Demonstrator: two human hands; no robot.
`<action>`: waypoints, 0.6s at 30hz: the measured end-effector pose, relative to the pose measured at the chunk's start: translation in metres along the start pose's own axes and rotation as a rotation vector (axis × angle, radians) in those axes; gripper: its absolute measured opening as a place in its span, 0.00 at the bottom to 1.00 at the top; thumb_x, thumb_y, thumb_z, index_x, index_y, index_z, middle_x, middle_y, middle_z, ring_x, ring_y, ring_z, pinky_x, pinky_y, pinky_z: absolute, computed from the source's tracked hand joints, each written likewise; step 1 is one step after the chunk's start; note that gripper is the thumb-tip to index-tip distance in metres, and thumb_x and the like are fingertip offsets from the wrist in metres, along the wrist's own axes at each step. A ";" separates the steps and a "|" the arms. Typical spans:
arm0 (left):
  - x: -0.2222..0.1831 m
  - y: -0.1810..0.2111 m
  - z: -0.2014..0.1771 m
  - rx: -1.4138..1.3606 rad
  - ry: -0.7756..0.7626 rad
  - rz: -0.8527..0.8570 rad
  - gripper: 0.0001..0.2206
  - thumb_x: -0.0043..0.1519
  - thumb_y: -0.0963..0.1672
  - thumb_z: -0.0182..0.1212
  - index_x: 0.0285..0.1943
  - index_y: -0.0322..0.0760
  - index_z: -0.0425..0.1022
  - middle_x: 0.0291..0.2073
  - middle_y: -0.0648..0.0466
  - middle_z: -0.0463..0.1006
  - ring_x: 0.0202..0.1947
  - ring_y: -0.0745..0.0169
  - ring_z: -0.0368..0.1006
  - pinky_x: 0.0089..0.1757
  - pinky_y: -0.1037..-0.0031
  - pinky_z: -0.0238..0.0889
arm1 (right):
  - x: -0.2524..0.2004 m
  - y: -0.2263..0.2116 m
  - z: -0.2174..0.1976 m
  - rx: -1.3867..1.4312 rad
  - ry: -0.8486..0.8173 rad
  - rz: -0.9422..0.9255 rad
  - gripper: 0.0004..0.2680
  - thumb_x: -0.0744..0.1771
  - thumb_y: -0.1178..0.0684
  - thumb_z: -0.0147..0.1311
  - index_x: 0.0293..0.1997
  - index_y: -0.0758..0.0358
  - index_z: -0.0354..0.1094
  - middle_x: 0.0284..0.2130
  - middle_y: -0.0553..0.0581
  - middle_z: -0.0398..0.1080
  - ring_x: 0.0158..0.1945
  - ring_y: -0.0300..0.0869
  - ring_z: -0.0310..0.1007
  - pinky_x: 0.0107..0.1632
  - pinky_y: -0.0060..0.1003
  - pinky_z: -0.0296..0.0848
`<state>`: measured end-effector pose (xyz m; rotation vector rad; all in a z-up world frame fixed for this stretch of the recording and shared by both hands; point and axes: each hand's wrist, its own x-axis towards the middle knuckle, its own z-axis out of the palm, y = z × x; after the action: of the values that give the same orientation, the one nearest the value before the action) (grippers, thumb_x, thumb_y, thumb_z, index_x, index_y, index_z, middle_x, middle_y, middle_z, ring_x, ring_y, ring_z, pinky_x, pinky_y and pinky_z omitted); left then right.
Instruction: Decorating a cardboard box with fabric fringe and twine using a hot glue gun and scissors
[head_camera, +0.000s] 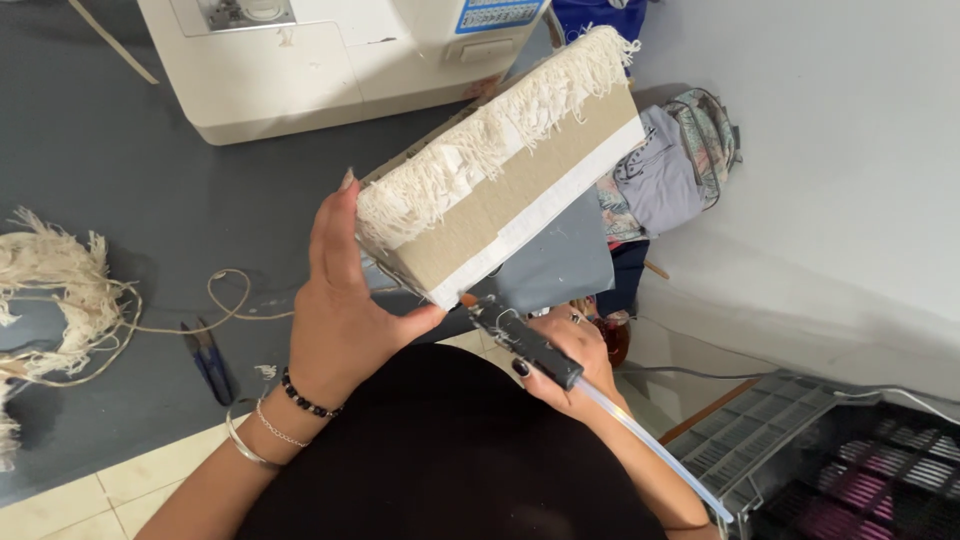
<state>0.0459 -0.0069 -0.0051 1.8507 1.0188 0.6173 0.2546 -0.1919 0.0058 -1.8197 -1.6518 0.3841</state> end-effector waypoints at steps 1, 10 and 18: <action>-0.001 -0.002 0.001 0.010 0.008 0.016 0.59 0.41 0.49 0.83 0.79 0.41 0.40 0.78 0.48 0.50 0.78 0.47 0.49 0.47 0.55 0.74 | 0.000 0.000 0.000 0.018 -0.026 -0.013 0.13 0.68 0.42 0.49 0.40 0.64 0.71 0.31 0.55 0.72 0.32 0.48 0.73 0.37 0.41 0.70; -0.001 -0.003 0.002 0.006 0.023 0.035 0.60 0.41 0.49 0.83 0.80 0.40 0.40 0.79 0.48 0.49 0.79 0.46 0.50 0.46 0.54 0.74 | 0.000 0.002 -0.001 0.034 -0.027 -0.015 0.12 0.68 0.43 0.50 0.40 0.62 0.70 0.33 0.56 0.74 0.33 0.47 0.72 0.39 0.42 0.70; -0.001 -0.001 0.001 0.026 0.001 -0.001 0.59 0.42 0.49 0.82 0.80 0.41 0.39 0.80 0.49 0.48 0.78 0.46 0.51 0.46 0.54 0.73 | -0.004 0.010 -0.001 -0.049 0.057 0.054 0.14 0.69 0.40 0.48 0.35 0.61 0.70 0.28 0.54 0.72 0.31 0.47 0.73 0.37 0.42 0.71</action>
<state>0.0454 -0.0082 -0.0059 1.8724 1.0328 0.6065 0.2622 -0.1955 -0.0008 -1.8967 -1.5887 0.3145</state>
